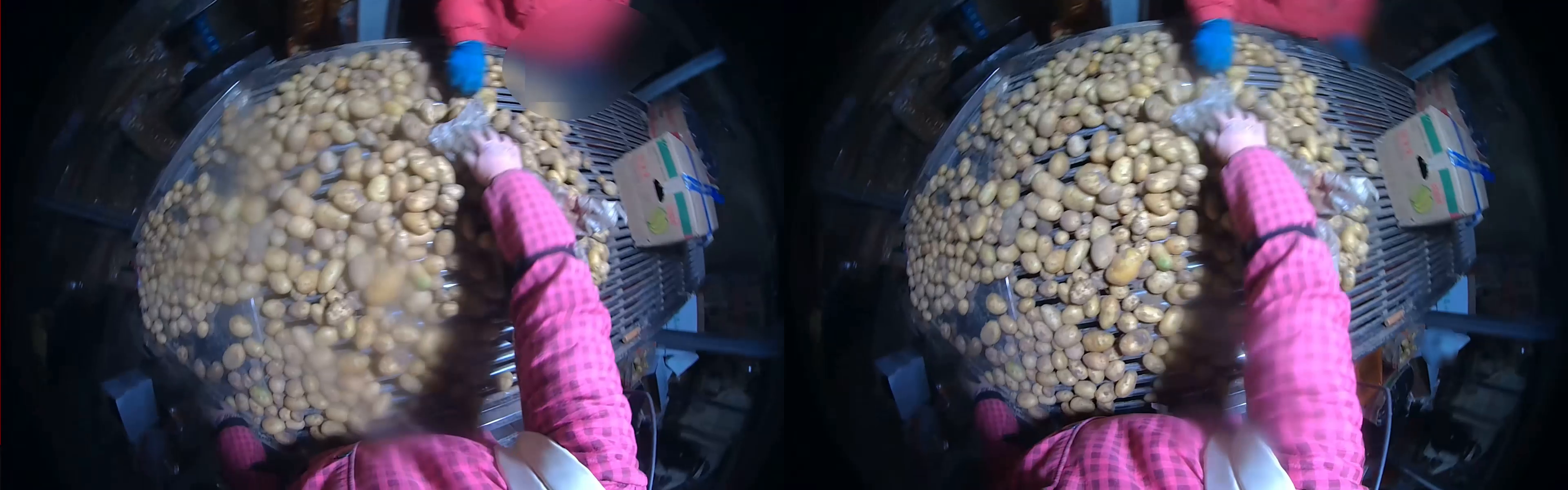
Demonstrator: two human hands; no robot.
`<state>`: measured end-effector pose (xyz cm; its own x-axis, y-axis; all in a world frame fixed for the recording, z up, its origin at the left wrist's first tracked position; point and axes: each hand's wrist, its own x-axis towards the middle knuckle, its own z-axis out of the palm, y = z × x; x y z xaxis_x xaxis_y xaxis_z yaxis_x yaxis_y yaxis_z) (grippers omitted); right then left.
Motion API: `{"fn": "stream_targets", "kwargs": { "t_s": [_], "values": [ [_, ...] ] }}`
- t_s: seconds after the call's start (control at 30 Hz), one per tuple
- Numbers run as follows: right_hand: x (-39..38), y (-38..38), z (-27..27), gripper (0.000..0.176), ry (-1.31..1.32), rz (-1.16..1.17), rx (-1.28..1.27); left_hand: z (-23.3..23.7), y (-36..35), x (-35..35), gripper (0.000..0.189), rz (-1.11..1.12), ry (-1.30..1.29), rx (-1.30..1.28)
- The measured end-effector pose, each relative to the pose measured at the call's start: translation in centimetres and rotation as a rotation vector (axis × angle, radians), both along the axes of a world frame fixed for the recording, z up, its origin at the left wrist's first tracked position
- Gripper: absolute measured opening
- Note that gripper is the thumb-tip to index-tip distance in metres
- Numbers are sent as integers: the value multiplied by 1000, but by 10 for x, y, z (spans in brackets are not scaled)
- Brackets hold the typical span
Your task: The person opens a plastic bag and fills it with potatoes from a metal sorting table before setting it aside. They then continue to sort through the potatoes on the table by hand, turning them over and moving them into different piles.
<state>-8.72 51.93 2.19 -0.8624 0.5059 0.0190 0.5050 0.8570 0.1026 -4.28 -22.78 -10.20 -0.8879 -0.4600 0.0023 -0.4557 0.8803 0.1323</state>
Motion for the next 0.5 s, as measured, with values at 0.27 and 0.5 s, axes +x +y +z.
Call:
{"fn": "stream_targets", "kwargs": {
  "t_s": [0.27,0.5],
  "values": [
    [-23,22,-25,53,108,74,-512,7,8,1,70,37,-66,48],
    [62,-164,12,44,-64,307,-259,18,28,-10,74,50,-105,87]
  ]
}}
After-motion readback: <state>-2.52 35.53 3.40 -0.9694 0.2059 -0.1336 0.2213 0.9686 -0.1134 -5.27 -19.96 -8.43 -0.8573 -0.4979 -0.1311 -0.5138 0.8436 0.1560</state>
